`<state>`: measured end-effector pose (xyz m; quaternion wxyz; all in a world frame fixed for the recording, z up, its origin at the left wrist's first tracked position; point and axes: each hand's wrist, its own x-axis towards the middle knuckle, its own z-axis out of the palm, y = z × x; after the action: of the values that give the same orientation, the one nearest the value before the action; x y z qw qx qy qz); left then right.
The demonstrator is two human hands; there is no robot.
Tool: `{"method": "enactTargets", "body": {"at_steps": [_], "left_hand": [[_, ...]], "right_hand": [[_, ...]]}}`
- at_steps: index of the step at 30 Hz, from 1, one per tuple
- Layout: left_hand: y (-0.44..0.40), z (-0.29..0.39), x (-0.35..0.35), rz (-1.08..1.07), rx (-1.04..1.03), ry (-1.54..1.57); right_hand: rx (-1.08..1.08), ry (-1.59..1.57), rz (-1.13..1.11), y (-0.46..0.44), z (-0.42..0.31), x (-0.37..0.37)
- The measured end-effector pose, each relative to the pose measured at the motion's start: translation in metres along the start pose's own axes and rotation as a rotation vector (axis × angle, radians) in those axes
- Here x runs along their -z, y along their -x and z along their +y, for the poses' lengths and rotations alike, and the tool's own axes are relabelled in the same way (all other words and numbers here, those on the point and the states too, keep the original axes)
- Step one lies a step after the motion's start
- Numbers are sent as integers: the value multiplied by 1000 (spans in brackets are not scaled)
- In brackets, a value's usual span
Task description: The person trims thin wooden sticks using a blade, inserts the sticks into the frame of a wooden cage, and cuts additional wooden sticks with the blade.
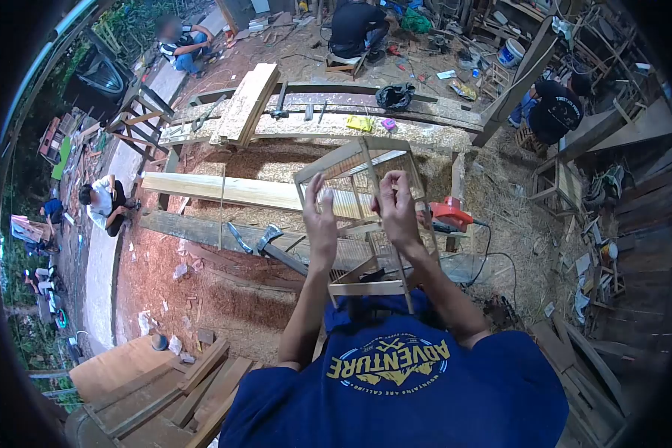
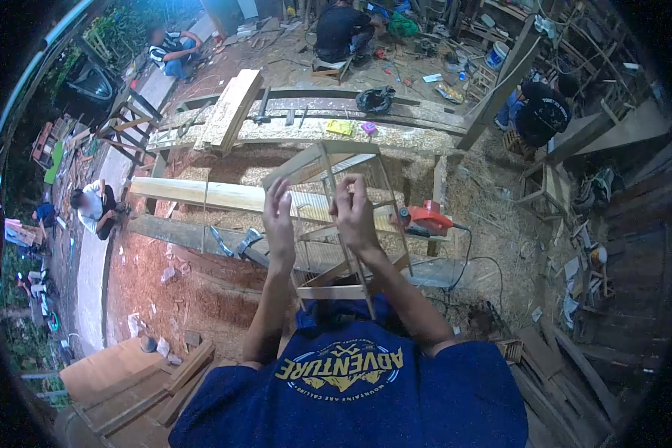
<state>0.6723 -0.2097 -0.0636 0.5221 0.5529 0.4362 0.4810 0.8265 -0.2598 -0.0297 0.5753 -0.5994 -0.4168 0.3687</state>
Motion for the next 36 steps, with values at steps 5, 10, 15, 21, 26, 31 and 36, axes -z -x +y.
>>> {"method": "enactTargets", "body": {"at_steps": [5, 10, 15, 21, 26, 31, 36], "left_hand": [[17, -34, 12, 193, 59, -223], [13, -15, 11, 75, 115, 183], [11, -7, 2, 0, 105, 201], [-3, -11, 12, -25, 149, 407], [-2, 34, 6, 83, 213, 333], [-10, 36, -1, 214, 224, 373], [-23, 29, -7, 427, 129, 497]], "right_hand": [[-30, -268, 4, -26, -6, 35], [-69, -416, 22, -42, -18, 68], [-60, -482, 93, -53, -19, 78], [6, -165, 128, -58, -20, 82], [354, 405, 308, -56, -20, 78], [327, 718, 15, 1, -59, 47], [369, 750, -137, 21, -37, 29]]}}
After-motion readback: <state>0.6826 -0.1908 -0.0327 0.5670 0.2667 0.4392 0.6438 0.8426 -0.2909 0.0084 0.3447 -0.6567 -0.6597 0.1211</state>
